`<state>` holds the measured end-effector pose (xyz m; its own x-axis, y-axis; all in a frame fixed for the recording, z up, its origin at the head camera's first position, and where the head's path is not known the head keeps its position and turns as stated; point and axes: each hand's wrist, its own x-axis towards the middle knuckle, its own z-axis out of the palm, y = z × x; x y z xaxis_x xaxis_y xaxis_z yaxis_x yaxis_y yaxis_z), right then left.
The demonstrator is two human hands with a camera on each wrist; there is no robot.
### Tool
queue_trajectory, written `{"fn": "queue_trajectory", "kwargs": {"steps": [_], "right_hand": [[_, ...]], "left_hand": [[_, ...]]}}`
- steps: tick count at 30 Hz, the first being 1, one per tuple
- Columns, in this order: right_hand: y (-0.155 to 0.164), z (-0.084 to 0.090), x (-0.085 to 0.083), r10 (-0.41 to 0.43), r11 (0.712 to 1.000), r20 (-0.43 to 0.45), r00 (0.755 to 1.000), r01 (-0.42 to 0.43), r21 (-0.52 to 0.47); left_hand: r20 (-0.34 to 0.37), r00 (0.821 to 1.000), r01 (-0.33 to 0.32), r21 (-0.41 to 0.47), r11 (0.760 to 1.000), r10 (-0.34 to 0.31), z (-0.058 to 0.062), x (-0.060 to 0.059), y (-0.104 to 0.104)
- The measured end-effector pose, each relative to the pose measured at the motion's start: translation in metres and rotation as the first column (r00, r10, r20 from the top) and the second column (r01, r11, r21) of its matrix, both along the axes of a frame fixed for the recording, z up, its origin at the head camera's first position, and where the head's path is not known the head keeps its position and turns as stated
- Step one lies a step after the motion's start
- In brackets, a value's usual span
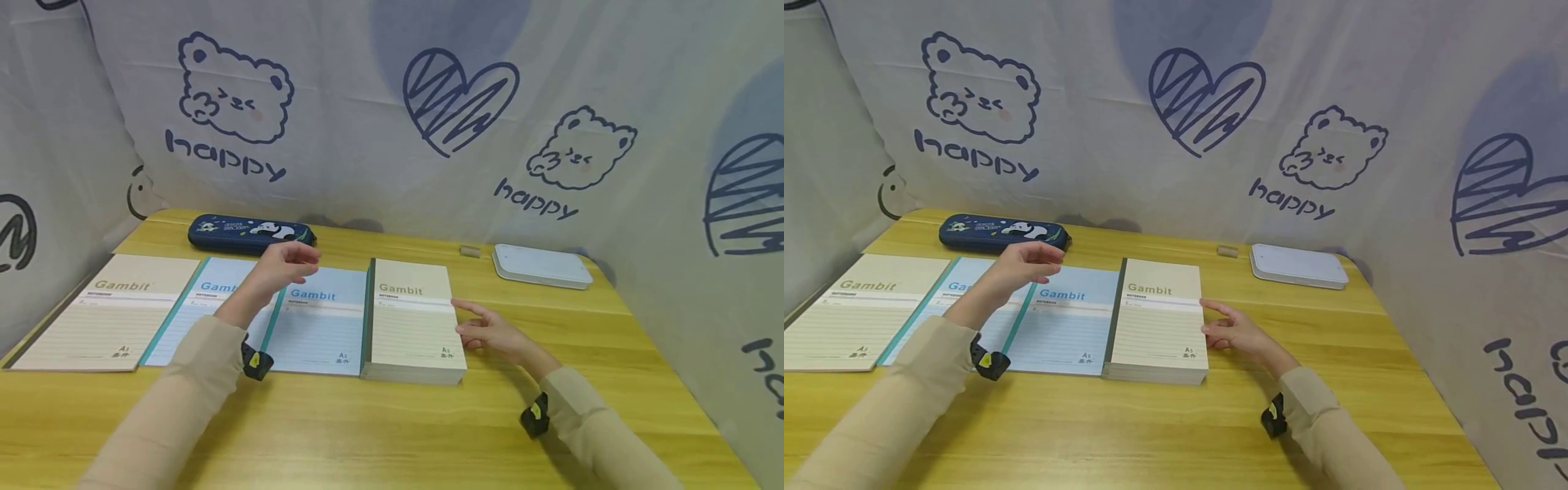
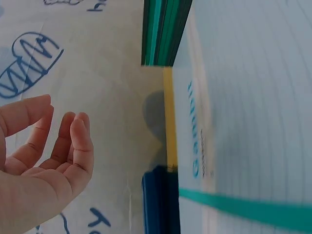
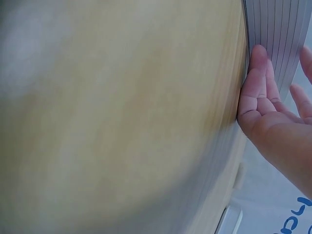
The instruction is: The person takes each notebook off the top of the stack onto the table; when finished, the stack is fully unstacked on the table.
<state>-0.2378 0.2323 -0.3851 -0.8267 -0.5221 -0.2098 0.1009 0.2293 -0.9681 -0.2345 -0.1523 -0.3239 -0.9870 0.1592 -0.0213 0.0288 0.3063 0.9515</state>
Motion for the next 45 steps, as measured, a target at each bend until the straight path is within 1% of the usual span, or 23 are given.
{"fn": "queue_trajectory", "kwargs": {"steps": [5,8,12,16,21,24,29,34,37,41,45], "right_hand": [[0.0,0.002,0.0,0.005,1.0,-0.002,1.0,-0.005,0.003],[0.0,0.003,0.0,0.006,1.0,-0.006,1.0,-0.006,0.0],[-0.001,0.004,-0.001,0.0,1.0,-0.008,1.0,0.0,0.001],[-0.002,0.005,-0.002,-0.011,1.0,-0.009,1.0,0.011,0.02],[-0.002,0.004,-0.002,-0.014,0.999,-0.013,1.0,0.015,0.036],[-0.002,0.003,-0.002,-0.012,0.999,-0.015,1.0,0.012,0.039],[-0.001,0.003,-0.001,-0.018,0.999,-0.013,1.0,0.019,0.041],[0.0,0.003,-0.001,-0.018,0.999,-0.013,1.0,0.018,0.04],[0.0,0.003,-0.001,-0.022,0.999,-0.009,1.0,0.022,0.038],[0.002,0.001,-0.001,-0.021,0.999,-0.01,1.0,0.021,0.032],[0.003,0.001,0.0,-0.025,0.999,-0.005,1.0,0.025,0.03]], "left_hand": [[0.026,0.998,0.058,0.025,0.998,-0.058,-0.007,-0.001,0.021],[0.038,0.997,0.073,0.022,0.997,-0.074,-0.009,-0.002,0.032],[0.049,0.994,0.093,0.008,0.996,-0.094,-0.01,-0.003,0.044],[0.072,0.988,0.142,-0.021,0.99,-0.14,-0.012,-0.005,0.054],[0.122,0.971,0.219,-0.091,0.971,-0.208,-0.014,-0.005,0.063],[0.15,0.96,0.253,-0.12,0.96,-0.235,-0.014,-0.005,0.066],[0.186,0.95,0.281,-0.151,0.948,-0.252,-0.018,-0.008,0.068],[0.196,0.94,0.317,-0.204,0.926,-0.278,-0.023,-0.01,0.072],[0.184,0.944,0.315,-0.256,0.914,-0.274,-0.025,-0.009,0.075],[0.165,0.959,0.273,-0.333,0.903,-0.229,-0.028,-0.01,0.08],[0.151,0.969,0.241,-0.37,0.897,-0.198,-0.032,-0.012,0.084]]}}
